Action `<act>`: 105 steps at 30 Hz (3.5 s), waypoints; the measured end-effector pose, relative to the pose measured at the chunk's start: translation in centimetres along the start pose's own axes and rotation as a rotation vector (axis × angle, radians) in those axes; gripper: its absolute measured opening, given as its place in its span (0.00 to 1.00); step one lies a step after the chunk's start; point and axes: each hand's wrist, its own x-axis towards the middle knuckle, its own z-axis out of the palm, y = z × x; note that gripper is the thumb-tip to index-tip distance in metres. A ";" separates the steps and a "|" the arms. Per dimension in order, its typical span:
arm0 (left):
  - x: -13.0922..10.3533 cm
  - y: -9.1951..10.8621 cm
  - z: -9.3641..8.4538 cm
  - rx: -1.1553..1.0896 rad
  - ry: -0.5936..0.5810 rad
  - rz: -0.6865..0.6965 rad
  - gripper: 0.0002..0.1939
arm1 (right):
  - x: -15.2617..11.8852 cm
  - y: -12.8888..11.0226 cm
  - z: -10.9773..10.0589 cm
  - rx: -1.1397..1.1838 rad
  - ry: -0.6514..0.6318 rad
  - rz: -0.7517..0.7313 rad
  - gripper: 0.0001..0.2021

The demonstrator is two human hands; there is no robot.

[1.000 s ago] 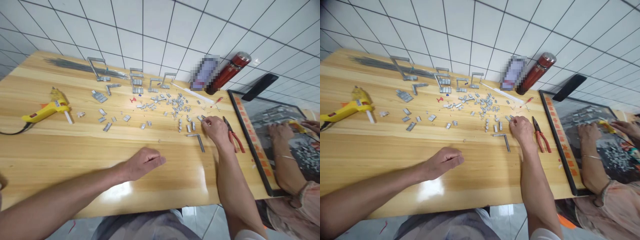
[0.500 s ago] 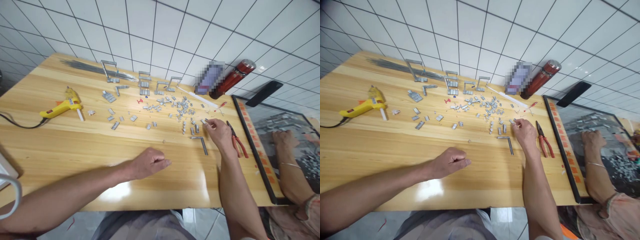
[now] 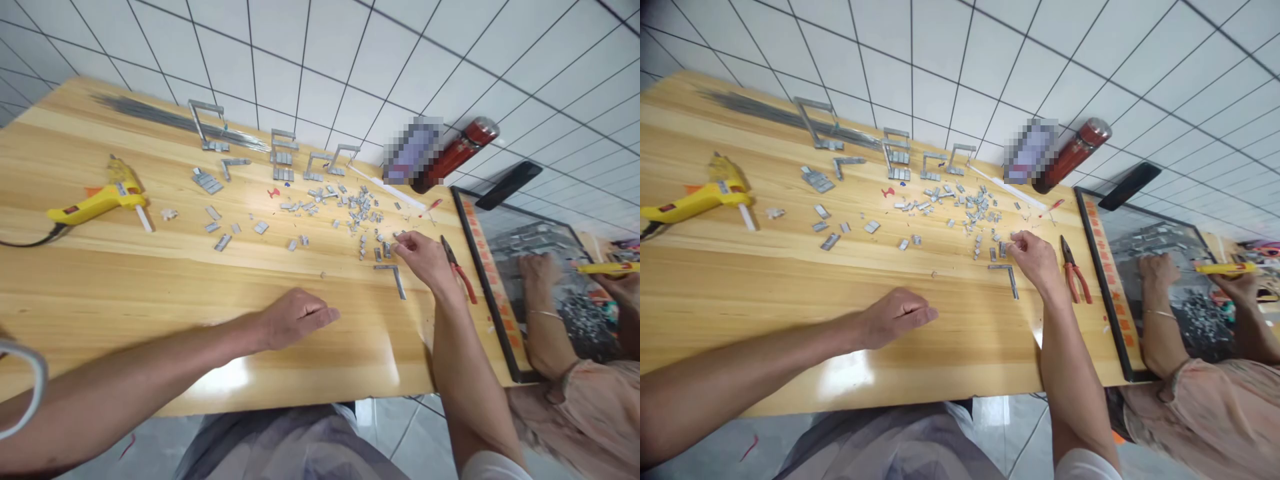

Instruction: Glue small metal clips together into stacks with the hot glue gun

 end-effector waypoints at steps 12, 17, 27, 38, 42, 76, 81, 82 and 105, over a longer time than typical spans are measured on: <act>0.2 -0.1 0.1 0.049 0.002 0.028 0.29 | 0.2 -0.8 1.2 -0.017 -0.066 0.077 0.16; 0.2 0.0 0.1 0.043 0.008 0.005 0.29 | -0.5 -0.9 -0.3 0.437 -0.102 0.036 0.15; -0.2 0.6 0.1 -0.211 0.295 -0.091 0.18 | -6.1 -7.0 0.4 1.058 -0.581 -0.095 0.16; 0.5 -0.1 -0.1 -0.484 0.414 -0.118 0.17 | -9.7 -9.4 4.8 0.648 -0.331 -0.438 0.18; 0.7 -0.5 -0.2 -0.503 0.426 -0.102 0.16 | -9.6 -9.0 5.6 0.712 -0.298 -0.446 0.16; 0.9 0.0 -0.7 -0.398 0.338 -0.183 0.18 | -9.2 -9.1 6.8 1.125 -0.191 -0.062 0.11; 0.8 0.0 -0.7 -0.390 0.329 -0.174 0.17 | -9.2 -9.5 6.3 1.080 -0.250 -0.098 0.13; 0.8 -0.1 -0.7 -0.390 0.327 -0.173 0.18 | -9.2 -9.6 6.3 1.065 -0.266 -0.109 0.14; 0.8 0.2 0.0 -0.301 0.521 -0.173 0.13 | -9.6 -9.6 7.5 0.542 0.110 -0.686 0.14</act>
